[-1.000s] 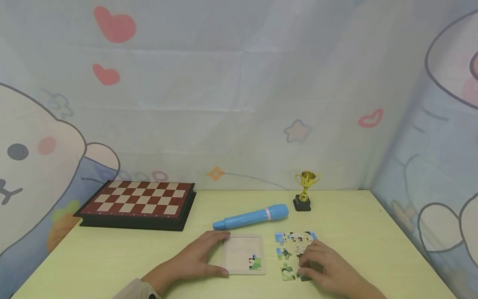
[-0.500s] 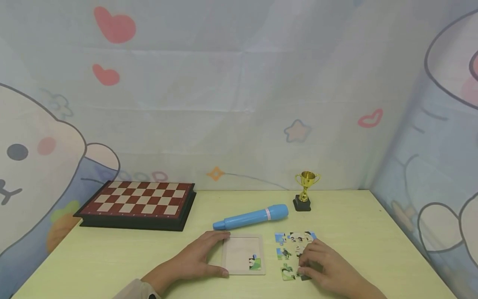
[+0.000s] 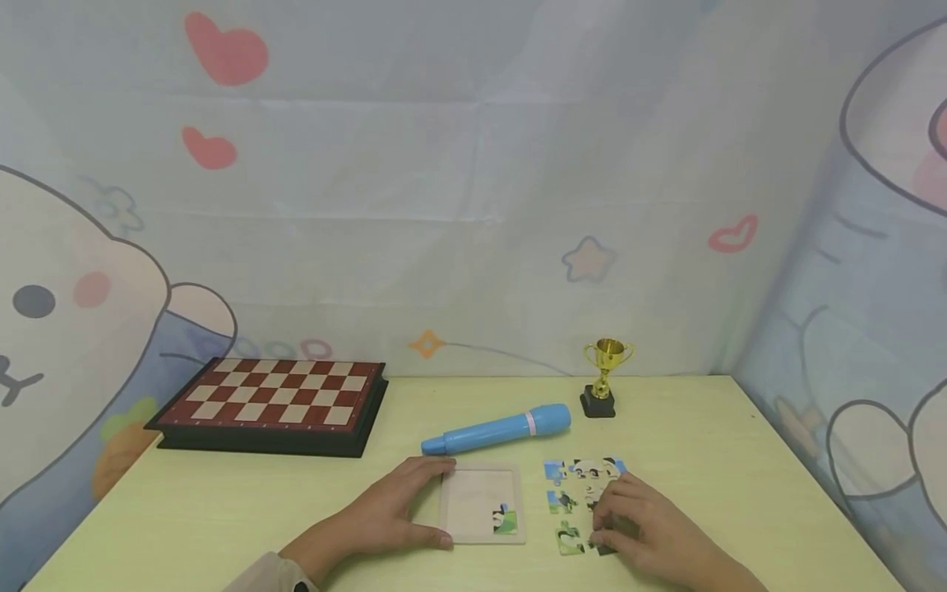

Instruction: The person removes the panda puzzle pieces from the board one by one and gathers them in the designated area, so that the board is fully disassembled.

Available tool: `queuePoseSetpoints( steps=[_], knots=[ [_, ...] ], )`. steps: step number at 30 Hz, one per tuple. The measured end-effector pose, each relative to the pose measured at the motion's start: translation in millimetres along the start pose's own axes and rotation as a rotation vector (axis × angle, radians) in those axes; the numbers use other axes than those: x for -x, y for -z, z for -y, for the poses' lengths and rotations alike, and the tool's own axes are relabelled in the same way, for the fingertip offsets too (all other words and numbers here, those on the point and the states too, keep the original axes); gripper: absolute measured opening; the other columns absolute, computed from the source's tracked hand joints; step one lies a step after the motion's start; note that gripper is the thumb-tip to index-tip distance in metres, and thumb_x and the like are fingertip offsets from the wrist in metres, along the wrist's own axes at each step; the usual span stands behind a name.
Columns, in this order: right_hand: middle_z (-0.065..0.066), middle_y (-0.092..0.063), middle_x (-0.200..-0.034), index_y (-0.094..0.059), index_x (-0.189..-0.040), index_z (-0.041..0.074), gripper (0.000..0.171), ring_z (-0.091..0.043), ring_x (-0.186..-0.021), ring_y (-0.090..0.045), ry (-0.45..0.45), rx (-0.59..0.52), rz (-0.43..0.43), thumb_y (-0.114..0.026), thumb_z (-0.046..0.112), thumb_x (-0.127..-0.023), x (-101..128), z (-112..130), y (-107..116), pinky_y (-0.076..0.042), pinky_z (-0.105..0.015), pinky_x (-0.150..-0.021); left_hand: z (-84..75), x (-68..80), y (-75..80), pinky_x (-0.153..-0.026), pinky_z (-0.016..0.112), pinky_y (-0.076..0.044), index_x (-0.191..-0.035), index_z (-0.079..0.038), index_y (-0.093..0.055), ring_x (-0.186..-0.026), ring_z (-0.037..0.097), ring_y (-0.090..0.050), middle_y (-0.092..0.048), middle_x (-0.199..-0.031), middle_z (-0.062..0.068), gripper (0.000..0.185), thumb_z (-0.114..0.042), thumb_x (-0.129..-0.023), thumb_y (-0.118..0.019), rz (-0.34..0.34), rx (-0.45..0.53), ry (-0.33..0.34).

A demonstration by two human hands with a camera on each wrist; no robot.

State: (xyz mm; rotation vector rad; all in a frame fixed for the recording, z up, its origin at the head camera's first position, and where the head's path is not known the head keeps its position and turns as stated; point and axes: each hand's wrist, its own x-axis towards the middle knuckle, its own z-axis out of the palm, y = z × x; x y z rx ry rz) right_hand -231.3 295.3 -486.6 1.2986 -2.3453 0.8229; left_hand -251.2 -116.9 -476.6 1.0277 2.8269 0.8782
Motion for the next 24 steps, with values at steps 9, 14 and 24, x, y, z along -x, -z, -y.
queuePoseSetpoints(
  steps=[9, 14, 24],
  knots=[
    [0.019, -0.059, -0.099, -0.064, -0.096, 0.032, 0.025, -0.002, -0.09, -0.05, -0.016, -0.024, 0.014, -0.081, 0.016, -0.086, 1.3, -1.8, 0.8, -0.042, -0.015, -0.074, -0.5, 0.1, 1.6, -0.116, 0.045, -0.036, -0.151, -0.019, -0.044, -0.142, 0.018, -0.039, -0.044, -0.151, -0.005, 0.098, -0.075, -0.075, -0.07, -0.007, 0.005, -0.009],
    [0.018, -0.06, -0.099, -0.065, -0.095, 0.029, 0.026, -0.002, -0.09, -0.051, 0.02, -0.037, 0.003, -0.082, 0.013, -0.084, 1.2, -3.3, 0.3, -0.04, -0.016, -0.079, -1.0, 0.0, 1.1, -0.116, 0.046, -0.036, -0.151, -0.02, -0.044, -0.142, 0.018, -0.038, -0.044, -0.151, -0.006, 0.098, -0.075, -0.075, -0.07, -0.003, 0.011, 0.001],
    [0.014, -0.061, -0.102, -0.065, -0.104, 0.025, 0.042, -0.006, -0.093, -0.055, 0.053, -0.037, -0.107, -0.081, -0.005, -0.078, -0.7, -2.9, -1.6, -0.046, -0.017, -0.078, -2.6, 0.6, 2.0, -0.116, 0.046, -0.036, -0.151, -0.02, -0.044, -0.141, 0.018, -0.039, -0.045, -0.151, -0.005, 0.097, -0.074, -0.075, -0.072, 0.0, 0.013, 0.01]
  ],
)
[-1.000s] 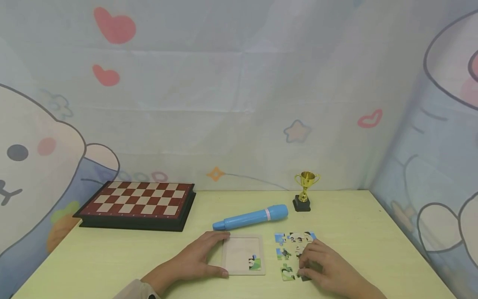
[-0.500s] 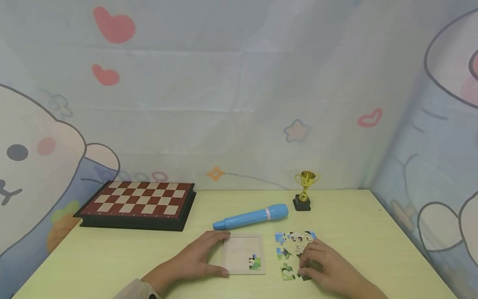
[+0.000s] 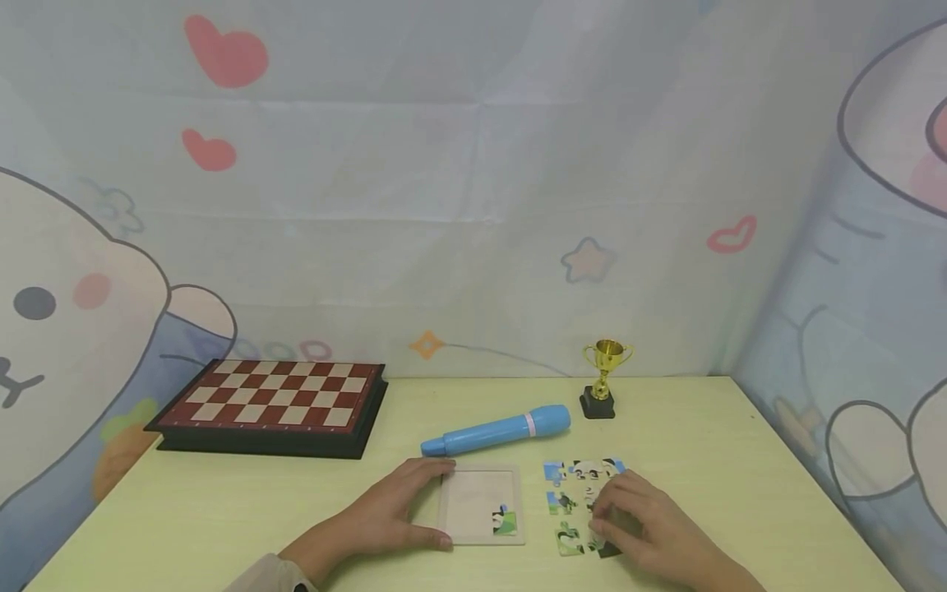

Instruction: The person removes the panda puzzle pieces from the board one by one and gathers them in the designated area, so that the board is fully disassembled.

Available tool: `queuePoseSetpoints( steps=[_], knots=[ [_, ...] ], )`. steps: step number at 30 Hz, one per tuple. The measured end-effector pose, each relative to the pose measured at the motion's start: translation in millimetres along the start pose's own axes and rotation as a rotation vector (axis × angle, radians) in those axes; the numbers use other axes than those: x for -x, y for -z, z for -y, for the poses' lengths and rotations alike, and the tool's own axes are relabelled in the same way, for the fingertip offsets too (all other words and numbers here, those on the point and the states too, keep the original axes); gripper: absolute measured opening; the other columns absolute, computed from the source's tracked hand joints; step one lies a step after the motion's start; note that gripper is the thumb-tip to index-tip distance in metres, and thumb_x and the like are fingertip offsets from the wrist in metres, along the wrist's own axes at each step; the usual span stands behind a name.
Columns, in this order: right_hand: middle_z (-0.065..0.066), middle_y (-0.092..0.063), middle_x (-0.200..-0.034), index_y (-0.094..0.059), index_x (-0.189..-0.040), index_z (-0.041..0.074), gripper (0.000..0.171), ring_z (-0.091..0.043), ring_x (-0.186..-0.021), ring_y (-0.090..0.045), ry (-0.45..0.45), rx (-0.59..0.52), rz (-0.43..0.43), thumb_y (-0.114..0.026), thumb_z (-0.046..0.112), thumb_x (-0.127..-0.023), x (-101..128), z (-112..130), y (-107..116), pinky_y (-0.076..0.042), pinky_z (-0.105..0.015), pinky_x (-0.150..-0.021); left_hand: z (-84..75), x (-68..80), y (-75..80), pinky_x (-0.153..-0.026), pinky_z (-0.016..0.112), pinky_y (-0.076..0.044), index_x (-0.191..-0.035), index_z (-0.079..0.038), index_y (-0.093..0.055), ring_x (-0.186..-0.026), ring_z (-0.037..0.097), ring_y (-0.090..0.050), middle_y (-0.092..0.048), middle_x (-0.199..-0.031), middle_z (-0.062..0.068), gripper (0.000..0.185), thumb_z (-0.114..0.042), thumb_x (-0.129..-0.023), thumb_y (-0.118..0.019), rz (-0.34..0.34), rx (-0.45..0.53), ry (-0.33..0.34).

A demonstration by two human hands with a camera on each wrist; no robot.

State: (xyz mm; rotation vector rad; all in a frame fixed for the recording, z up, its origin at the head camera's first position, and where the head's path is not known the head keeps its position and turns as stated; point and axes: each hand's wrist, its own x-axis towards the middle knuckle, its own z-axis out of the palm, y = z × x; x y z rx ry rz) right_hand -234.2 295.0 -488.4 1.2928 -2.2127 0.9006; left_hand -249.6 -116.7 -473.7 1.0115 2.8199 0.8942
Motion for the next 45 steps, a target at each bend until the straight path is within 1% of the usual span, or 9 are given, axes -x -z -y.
queuePoseSetpoints(
  steps=[5, 9, 15, 21, 23, 26, 30, 36, 45],
  knots=[
    [0.006, -0.064, -0.107, -0.069, -0.109, 0.018, 0.041, -0.009, -0.094, -0.061, 0.0, -0.009, -0.03, -0.079, -0.008, -0.079, -3.5, 1.0, -1.5, -0.05, -0.017, -0.078, 0.2, -0.6, -0.9, -0.115, 0.046, -0.037, -0.151, -0.021, -0.044, -0.141, 0.018, -0.039, -0.045, -0.151, -0.006, 0.097, -0.074, -0.075, -0.072, -0.006, 0.002, -0.005],
    [0.003, -0.066, -0.112, -0.071, -0.117, 0.015, 0.043, -0.011, -0.098, -0.064, -0.01, 0.016, -0.039, -0.079, -0.006, -0.08, -11.3, 5.2, -7.1, -0.051, -0.016, -0.081, 0.6, -0.6, -2.3, -0.115, 0.047, -0.037, -0.151, -0.021, -0.044, -0.141, 0.018, -0.039, -0.045, -0.151, -0.006, 0.097, -0.074, -0.075, -0.071, -0.005, 0.01, -0.003],
    [0.003, -0.065, -0.115, -0.071, -0.121, 0.013, 0.038, -0.011, -0.098, -0.06, 0.036, -0.006, -0.013, -0.078, 0.003, -0.085, -39.1, 14.7, -27.6, -0.049, -0.016, -0.081, 2.3, 0.0, -2.7, -0.114, 0.049, -0.038, -0.151, -0.021, -0.044, -0.141, 0.02, -0.039, -0.044, -0.152, -0.006, 0.096, -0.075, -0.075, -0.07, -0.01, -0.004, 0.001],
    [0.007, -0.062, -0.117, -0.07, -0.125, 0.014, 0.036, -0.008, -0.106, -0.057, 0.105, 0.03, 0.056, -0.078, 0.019, -0.089, -71.8, 22.4, -53.8, -0.046, -0.015, -0.092, 5.0, 2.1, -2.6, -0.115, 0.049, -0.037, -0.151, -0.02, -0.044, -0.142, 0.02, -0.039, -0.043, -0.153, -0.005, 0.097, -0.075, -0.076, -0.07, -0.013, -0.013, -0.01],
    [0.009, -0.061, -0.119, -0.071, -0.124, 0.016, 0.033, -0.007, -0.108, -0.057, 0.1, 0.046, 0.097, -0.075, 0.025, -0.092, -80.8, 24.5, -60.3, -0.047, -0.017, -0.094, 5.0, 1.8, -2.5, -0.114, 0.049, -0.038, -0.151, -0.021, -0.044, -0.142, 0.02, -0.039, -0.044, -0.152, -0.005, 0.096, -0.075, -0.076, -0.069, -0.016, -0.018, -0.016],
    [0.012, -0.061, -0.12, -0.071, -0.121, 0.02, 0.03, -0.004, -0.11, -0.056, 0.056, 0.054, 0.174, -0.071, 0.035, -0.095, -90.3, 26.6, -67.6, -0.05, -0.022, -0.094, 4.9, 1.0, -2.1, -0.114, 0.049, -0.038, -0.151, -0.022, -0.044, -0.141, 0.019, -0.039, -0.044, -0.152, -0.007, 0.096, -0.075, -0.076, -0.07, -0.022, -0.018, -0.013],
    [0.013, -0.06, -0.118, -0.071, -0.116, 0.021, 0.03, -0.004, -0.11, -0.055, 0.009, 0.06, 0.231, -0.07, 0.041, -0.095, -91.4, 25.5, -71.7, -0.052, -0.027, -0.094, 4.4, 0.7, -2.1, -0.115, 0.048, -0.038, -0.151, -0.023, -0.043, -0.141, 0.018, -0.039, -0.043, -0.152, -0.007, 0.096, -0.075, -0.075, -0.07, -0.015, 0.004, -0.007],
    [0.012, -0.059, -0.115, -0.069, -0.112, 0.021, 0.027, -0.006, -0.107, -0.056, 0.01, 0.067, 0.198, -0.074, 0.04, -0.092, -85.8, 19.9, -68.8, -0.053, -0.028, -0.092, 3.9, -1.1, -2.6, -0.115, 0.047, -0.037, -0.152, -0.022, -0.043, -0.141, 0.018, -0.039, -0.043, -0.152, -0.006, 0.096, -0.075, -0.076, -0.069, -0.014, 0.002, -0.02],
    [0.013, -0.057, -0.108, -0.066, -0.101, 0.024, 0.017, -0.004, -0.1, -0.054, -0.014, 0.026, 0.207, -0.076, 0.035, -0.091, -87.7, 23.9, -68.6, -0.053, -0.026, -0.087, 4.3, -0.6, -1.9, -0.116, 0.046, -0.037, -0.151, -0.021, -0.044, -0.141, 0.018, -0.039, -0.044, -0.151, -0.006, 0.097, -0.075, -0.075, -0.071, -0.01, 0.001, -0.01]
  ],
)
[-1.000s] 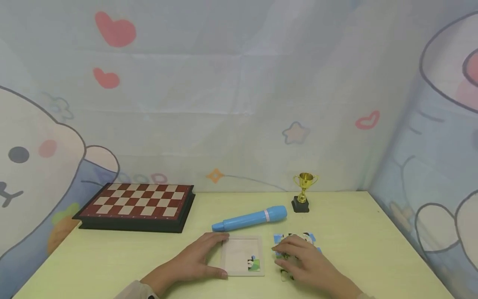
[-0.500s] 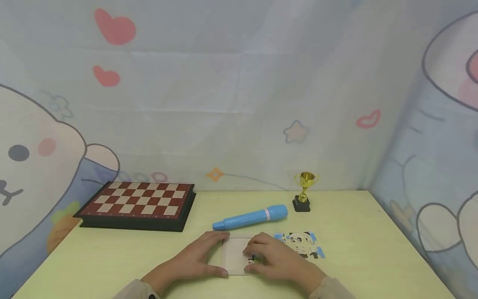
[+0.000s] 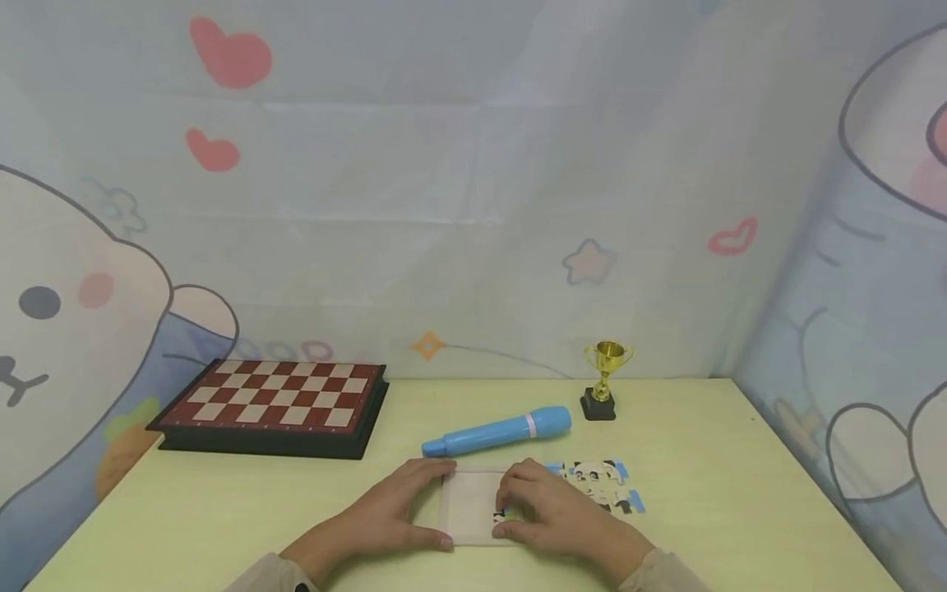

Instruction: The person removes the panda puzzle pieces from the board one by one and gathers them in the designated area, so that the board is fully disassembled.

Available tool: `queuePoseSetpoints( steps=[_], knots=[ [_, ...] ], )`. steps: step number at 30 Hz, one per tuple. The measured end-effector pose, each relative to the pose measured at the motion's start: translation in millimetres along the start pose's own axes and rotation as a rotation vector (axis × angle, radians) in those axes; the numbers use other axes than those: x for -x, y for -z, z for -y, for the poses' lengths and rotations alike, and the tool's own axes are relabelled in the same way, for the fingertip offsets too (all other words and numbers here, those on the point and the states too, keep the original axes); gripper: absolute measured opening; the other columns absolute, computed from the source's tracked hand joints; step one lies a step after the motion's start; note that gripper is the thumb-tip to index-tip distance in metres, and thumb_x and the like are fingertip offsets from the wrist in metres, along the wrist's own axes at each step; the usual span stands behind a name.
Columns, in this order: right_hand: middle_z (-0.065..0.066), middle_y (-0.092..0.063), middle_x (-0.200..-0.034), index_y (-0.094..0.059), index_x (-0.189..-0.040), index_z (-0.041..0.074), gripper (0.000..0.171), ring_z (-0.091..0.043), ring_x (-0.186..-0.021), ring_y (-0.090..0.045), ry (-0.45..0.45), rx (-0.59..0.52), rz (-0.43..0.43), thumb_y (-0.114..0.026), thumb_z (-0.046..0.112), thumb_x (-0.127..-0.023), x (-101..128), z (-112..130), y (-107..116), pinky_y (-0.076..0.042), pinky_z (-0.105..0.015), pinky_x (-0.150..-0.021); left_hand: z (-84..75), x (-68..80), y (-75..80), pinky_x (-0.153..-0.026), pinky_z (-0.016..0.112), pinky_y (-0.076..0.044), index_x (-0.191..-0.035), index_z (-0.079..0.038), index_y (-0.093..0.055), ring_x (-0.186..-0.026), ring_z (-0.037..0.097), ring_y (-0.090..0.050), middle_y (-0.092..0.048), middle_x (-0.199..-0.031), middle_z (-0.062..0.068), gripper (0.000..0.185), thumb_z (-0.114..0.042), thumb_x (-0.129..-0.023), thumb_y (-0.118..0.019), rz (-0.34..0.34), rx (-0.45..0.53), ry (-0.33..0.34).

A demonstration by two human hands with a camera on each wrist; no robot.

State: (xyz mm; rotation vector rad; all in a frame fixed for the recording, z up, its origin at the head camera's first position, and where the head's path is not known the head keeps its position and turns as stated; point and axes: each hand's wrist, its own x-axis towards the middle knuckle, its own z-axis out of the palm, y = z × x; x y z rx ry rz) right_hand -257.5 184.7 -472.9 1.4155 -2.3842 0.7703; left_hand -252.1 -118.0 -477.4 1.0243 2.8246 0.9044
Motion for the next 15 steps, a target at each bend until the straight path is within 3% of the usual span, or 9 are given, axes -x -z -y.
queuePoseSetpoints(
  steps=[10, 15],
  knots=[
    [0.015, -0.055, -0.107, -0.064, -0.101, 0.023, 0.024, -0.003, -0.102, -0.051, -0.099, 0.029, 0.005, -0.077, 0.04, -0.089, 0.5, 1.4, -1.1, -0.052, -0.027, -0.089, 0.4, -0.9, -0.3, -0.115, 0.046, -0.037, -0.15, -0.02, -0.045, -0.141, 0.017, -0.039, -0.045, -0.151, -0.006, 0.096, -0.075, -0.076, -0.07, -0.004, -0.011, -0.009],
    [0.015, -0.054, -0.107, -0.063, -0.1, 0.025, 0.023, -0.003, -0.101, -0.051, -0.105, 0.024, 0.008, -0.076, 0.041, -0.09, 1.2, 0.8, -1.3, -0.052, -0.027, -0.088, -0.7, -0.5, 0.2, -0.115, 0.046, -0.037, -0.15, -0.02, -0.045, -0.141, 0.017, -0.039, -0.045, -0.151, -0.006, 0.095, -0.073, -0.076, -0.071, 0.0, -0.002, -0.008]
  ],
)
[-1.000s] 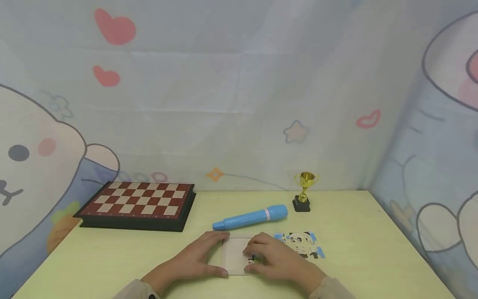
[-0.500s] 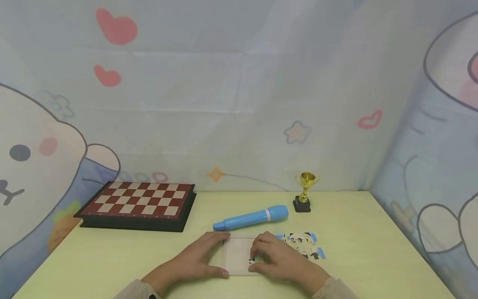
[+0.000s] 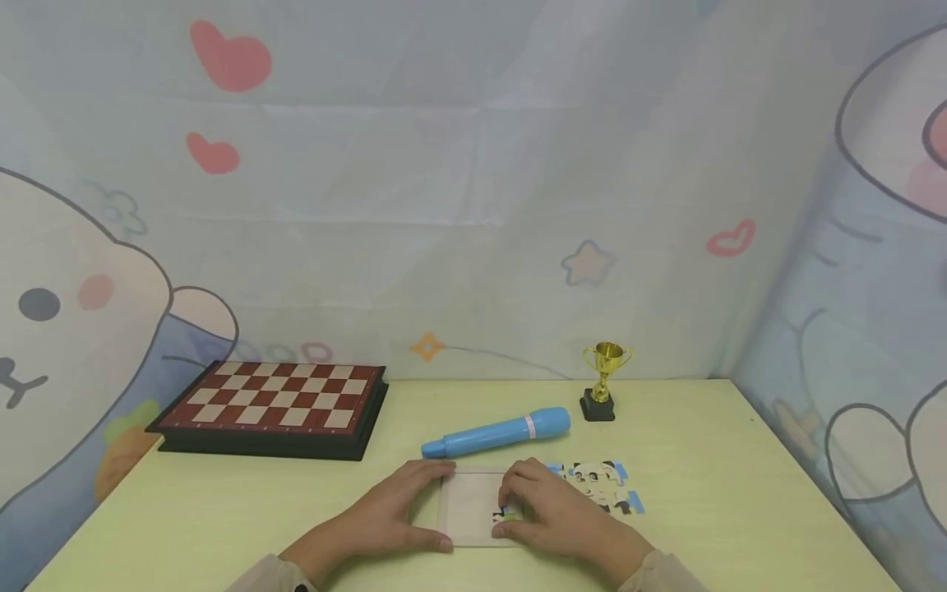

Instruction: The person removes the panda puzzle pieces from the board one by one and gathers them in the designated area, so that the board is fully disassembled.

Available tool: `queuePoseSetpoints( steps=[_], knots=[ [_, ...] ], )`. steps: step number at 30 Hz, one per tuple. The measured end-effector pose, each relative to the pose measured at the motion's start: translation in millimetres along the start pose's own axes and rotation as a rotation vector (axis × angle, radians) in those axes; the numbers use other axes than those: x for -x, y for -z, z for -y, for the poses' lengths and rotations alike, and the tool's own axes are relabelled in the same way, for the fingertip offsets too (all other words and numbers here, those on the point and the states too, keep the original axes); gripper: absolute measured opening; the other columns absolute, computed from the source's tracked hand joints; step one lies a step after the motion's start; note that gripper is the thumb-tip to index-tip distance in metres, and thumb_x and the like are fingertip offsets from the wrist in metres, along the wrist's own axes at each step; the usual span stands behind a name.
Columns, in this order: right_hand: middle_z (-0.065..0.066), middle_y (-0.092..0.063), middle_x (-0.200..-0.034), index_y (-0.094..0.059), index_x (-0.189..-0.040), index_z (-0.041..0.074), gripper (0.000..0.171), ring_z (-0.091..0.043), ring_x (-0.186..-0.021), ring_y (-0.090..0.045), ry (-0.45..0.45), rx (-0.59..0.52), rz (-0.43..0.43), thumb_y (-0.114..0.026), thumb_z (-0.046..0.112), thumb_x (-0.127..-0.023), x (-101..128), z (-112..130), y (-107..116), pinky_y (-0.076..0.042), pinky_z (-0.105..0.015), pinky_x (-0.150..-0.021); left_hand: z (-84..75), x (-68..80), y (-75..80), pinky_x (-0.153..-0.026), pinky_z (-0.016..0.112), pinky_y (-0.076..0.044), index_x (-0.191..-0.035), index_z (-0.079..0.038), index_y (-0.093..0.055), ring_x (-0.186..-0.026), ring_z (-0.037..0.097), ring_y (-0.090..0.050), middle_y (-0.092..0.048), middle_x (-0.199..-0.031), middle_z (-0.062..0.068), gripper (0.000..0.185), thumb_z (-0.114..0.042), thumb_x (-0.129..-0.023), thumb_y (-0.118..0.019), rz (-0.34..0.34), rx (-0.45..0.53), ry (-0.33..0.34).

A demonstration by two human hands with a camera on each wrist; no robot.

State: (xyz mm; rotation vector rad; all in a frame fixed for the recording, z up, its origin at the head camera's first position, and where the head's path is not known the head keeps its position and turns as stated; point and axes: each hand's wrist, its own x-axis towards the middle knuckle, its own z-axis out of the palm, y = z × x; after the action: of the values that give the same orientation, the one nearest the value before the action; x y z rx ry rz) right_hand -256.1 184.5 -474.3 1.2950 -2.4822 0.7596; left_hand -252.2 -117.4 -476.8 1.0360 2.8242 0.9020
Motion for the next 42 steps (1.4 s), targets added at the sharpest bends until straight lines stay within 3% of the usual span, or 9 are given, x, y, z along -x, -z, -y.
queuePoseSetpoints(
  steps=[10, 19, 31, 42],
  knots=[
    [0.017, -0.054, -0.107, -0.063, -0.099, 0.026, 0.026, -0.002, -0.102, -0.051, -0.042, 0.021, -0.004, -0.075, 0.047, -0.089, 1.2, -0.5, 0.3, -0.053, -0.029, -0.09, -1.0, 0.0, -0.1, -0.115, 0.047, -0.038, -0.15, -0.02, -0.045, -0.141, 0.018, -0.04, -0.045, -0.151, -0.006, 0.094, -0.073, -0.076, -0.071, -0.001, -0.005, 0.002],
    [0.014, -0.055, -0.105, -0.063, -0.099, 0.023, 0.026, -0.004, -0.1, -0.051, -0.015, 0.003, -0.011, -0.076, 0.043, -0.089, -0.7, 1.9, 1.4, -0.052, -0.029, -0.087, -2.8, 0.4, 1.7, -0.115, 0.047, -0.037, -0.15, -0.02, -0.044, -0.142, 0.018, -0.038, -0.044, -0.151, -0.006, 0.094, -0.072, -0.077, -0.072, 0.006, -0.01, 0.008],
    [0.016, -0.053, -0.107, -0.061, -0.102, 0.025, 0.029, -0.002, -0.102, -0.05, -0.079, 0.002, 0.022, -0.075, 0.047, -0.088, 0.8, 0.6, -0.3, -0.052, -0.029, -0.09, 0.8, 0.1, -1.2, -0.115, 0.047, -0.037, -0.15, -0.021, -0.045, -0.142, 0.018, -0.039, -0.044, -0.152, -0.006, 0.094, -0.073, -0.076, -0.071, -0.005, -0.012, -0.007],
    [0.02, -0.057, -0.103, -0.063, -0.106, 0.025, 0.026, 0.001, -0.095, -0.055, 0.008, 0.002, -0.039, -0.076, 0.041, -0.09, 2.8, -1.3, -0.8, -0.055, -0.027, -0.085, 1.0, 1.1, -1.5, -0.115, 0.047, -0.037, -0.15, -0.021, -0.044, -0.141, 0.017, -0.039, -0.045, -0.151, -0.006, 0.096, -0.075, -0.075, -0.07, -0.009, -0.008, -0.01]
  ],
)
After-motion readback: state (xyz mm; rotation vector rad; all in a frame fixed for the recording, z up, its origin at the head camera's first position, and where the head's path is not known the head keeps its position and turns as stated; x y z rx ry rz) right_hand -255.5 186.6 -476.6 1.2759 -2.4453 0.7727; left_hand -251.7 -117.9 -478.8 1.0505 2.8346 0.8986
